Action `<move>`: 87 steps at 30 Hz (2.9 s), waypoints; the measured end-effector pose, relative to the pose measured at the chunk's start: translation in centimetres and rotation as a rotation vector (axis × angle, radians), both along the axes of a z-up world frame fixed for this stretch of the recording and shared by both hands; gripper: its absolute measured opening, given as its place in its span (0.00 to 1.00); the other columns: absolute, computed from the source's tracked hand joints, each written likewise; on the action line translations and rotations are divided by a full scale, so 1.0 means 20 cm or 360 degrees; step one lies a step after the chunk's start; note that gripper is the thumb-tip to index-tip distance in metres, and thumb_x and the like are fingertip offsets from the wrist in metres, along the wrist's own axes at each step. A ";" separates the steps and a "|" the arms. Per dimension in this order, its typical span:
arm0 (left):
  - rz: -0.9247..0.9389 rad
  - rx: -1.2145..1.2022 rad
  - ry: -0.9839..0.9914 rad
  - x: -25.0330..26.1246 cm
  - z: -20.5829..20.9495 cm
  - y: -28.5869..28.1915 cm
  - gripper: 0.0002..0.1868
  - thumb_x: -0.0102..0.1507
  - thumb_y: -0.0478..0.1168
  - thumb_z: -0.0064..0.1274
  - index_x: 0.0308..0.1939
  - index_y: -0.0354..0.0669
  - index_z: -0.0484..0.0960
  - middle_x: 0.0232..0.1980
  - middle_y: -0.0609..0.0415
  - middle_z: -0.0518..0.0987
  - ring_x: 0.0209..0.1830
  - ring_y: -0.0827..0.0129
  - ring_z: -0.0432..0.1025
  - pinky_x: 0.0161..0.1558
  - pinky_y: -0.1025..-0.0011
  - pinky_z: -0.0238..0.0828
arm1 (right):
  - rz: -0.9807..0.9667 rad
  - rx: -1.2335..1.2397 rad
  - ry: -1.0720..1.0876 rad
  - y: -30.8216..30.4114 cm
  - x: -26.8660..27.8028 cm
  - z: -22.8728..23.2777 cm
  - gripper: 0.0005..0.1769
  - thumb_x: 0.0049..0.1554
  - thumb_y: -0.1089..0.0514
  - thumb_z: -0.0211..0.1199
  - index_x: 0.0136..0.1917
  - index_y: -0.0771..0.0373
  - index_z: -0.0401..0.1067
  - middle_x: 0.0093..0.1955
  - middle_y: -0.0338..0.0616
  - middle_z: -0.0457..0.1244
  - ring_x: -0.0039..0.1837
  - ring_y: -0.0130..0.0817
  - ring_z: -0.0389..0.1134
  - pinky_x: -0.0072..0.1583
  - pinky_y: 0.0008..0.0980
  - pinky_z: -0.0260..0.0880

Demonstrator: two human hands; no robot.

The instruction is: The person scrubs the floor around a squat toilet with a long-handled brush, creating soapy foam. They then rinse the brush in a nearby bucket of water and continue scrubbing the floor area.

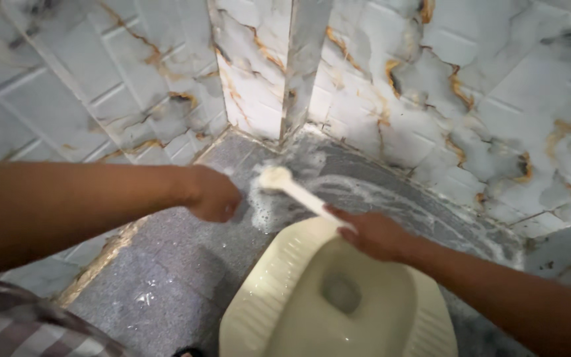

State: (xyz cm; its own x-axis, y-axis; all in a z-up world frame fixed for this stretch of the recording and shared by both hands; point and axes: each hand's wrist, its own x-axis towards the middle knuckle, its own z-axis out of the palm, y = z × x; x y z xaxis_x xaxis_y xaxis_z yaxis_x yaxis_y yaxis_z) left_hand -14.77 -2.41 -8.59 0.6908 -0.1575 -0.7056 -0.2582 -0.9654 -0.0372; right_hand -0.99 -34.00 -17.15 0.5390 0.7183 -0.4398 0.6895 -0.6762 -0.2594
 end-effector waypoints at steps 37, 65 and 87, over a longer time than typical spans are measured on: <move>0.0216 -0.0095 -0.0121 0.05 -0.05 0.05 0.20 0.63 0.47 0.45 0.50 0.43 0.85 0.54 0.42 0.82 0.56 0.47 0.76 0.57 0.52 0.71 | -0.0135 -0.0305 -0.0259 -0.09 0.13 -0.10 0.38 0.65 0.41 0.45 0.84 0.29 0.36 0.44 0.53 0.70 0.44 0.49 0.72 0.50 0.52 0.72; 0.0247 -0.0027 -0.0107 0.07 0.03 0.07 0.21 0.64 0.50 0.47 0.59 0.54 0.82 0.60 0.50 0.81 0.62 0.54 0.75 0.62 0.56 0.70 | 0.0758 -0.0092 -0.0033 -0.21 0.27 0.18 0.36 0.65 0.36 0.50 0.81 0.22 0.40 0.50 0.54 0.68 0.46 0.50 0.71 0.52 0.52 0.69; 0.0264 -0.0024 -0.0159 0.12 0.03 0.12 0.21 0.65 0.49 0.45 0.50 0.41 0.86 0.54 0.41 0.83 0.54 0.47 0.77 0.58 0.54 0.71 | 0.0420 0.0297 -0.0111 0.37 -0.02 0.09 0.37 0.63 0.45 0.51 0.82 0.41 0.46 0.60 0.61 0.66 0.55 0.58 0.69 0.58 0.53 0.68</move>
State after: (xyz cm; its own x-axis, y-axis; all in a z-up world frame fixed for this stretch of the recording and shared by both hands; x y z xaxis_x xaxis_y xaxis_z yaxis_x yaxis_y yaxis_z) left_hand -12.34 -0.07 -7.90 0.7745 -0.0458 -0.6309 -0.0913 -0.9950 -0.0399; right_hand -1.49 -26.52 -15.28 0.3476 0.9020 -0.2561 0.8553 -0.4169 -0.3078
